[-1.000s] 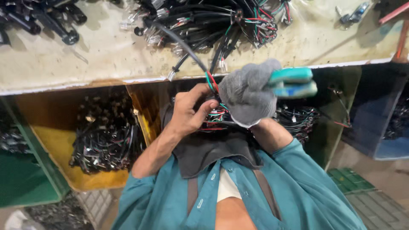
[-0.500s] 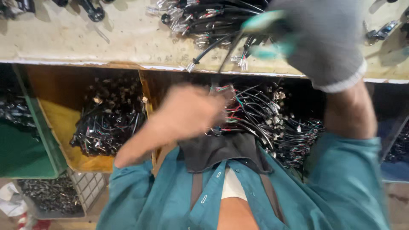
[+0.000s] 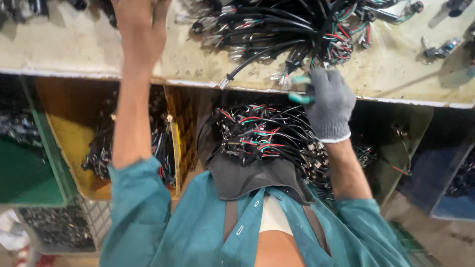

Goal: The person repeatedly picks up wire harnesses from a pile on a workbench, uses shears to cut the wires, and drops the cut pieces into a bin below. The process is continuous and repetitive throughout the clip.

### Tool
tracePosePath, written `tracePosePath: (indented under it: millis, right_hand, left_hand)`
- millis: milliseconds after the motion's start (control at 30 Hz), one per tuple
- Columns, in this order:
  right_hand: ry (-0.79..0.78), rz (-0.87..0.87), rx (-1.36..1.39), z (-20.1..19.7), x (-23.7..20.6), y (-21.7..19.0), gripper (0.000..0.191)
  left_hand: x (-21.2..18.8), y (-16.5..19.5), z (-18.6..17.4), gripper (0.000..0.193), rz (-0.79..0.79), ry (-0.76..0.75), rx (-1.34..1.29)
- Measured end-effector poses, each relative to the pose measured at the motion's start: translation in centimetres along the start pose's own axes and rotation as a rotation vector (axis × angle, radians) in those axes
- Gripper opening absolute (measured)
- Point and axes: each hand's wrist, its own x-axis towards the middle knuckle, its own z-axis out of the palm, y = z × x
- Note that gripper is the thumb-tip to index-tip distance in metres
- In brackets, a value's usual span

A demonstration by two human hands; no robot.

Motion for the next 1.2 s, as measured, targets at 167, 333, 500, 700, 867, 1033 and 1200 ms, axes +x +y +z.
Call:
tracePosePath:
  millis: [167, 333, 500, 700, 867, 1033, 1200]
  right_hand:
    - [-0.138, -0.066, 0.031, 0.2, 2.7, 1.8, 0.025]
    - [0.116, -0.294, -0.047, -3.2, 2.8, 0.8, 0.025]
    - [-0.291, -0.457, 0.411, -4.2, 1.7, -1.6, 0.015]
    - [-0.019, 0.029, 1.002, -2.0, -1.1, -2.8, 0.006]
    - [0.218, 0.677, 1.589, -1.3, -5.3, -4.8, 0.008]
    - [0.104, 0.806, 1.59, -0.6, -3.4, -4.0, 0.01]
    - [0.397, 0.339, 0.857, -3.6, 2.4, 2.3, 0.012]
  left_hand:
    - [-3.1, 11.2, 2.8, 0.03, -0.613, -0.113, -1.083]
    - [-8.4, 16.6, 5.1, 0.034, -0.609, -0.507, -1.028]
    - [-8.5, 18.2, 6.2, 0.034, -0.384, -0.575, -0.773]
    - [-8.3, 18.6, 6.0, 0.032, -0.423, -0.558, -0.744]
    - [-9.3, 18.9, 6.0, 0.031, -0.284, -0.566, -0.836]
    - [-7.2, 21.0, 5.9, 0.052, -0.328, -0.646, -0.867]
    - [-7.3, 21.2, 5.3, 0.069, 0.311, -1.011, -0.024]
